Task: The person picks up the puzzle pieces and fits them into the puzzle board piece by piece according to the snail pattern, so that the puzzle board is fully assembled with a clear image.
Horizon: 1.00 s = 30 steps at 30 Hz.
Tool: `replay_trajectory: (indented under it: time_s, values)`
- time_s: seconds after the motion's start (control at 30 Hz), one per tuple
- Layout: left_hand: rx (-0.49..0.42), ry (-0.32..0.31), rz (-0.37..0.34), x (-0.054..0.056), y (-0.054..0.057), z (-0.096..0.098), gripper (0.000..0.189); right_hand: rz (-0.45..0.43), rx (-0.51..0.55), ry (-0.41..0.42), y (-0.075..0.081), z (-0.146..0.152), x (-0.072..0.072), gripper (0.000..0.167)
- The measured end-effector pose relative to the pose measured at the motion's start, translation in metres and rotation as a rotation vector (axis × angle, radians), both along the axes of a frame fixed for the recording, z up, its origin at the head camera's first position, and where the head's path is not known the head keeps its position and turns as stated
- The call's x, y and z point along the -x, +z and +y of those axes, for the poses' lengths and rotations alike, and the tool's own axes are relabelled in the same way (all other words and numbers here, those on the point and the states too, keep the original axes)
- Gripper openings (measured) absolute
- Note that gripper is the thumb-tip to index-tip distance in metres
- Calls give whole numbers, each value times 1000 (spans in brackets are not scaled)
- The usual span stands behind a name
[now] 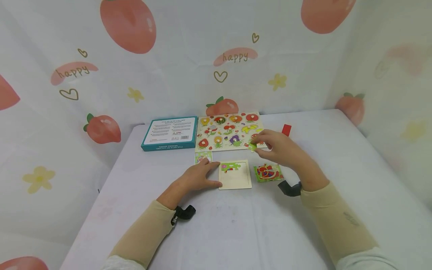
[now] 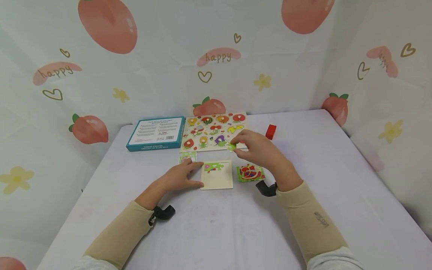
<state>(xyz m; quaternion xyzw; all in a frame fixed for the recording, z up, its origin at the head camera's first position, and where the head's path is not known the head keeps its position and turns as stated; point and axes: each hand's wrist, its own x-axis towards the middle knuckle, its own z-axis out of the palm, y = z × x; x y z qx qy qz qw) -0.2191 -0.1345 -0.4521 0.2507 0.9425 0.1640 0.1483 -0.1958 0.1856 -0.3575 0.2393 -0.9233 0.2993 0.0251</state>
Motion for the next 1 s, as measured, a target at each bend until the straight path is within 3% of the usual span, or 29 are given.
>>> replay_trajectory:
  time_s: [0.37, 0.7, 1.0]
  values:
    - [-1, 3, -2, 0, 0, 1, 88, -20, -114, 32, -22, -15, 11, 23]
    - [-4, 6, -6, -1, 1, 1, 88, 19, -189, 103, -42, -22, 21, 13]
    - [-2, -2, 4, -2, 3, 1, 87, -65, -235, 85, -58, -26, 26, 14]
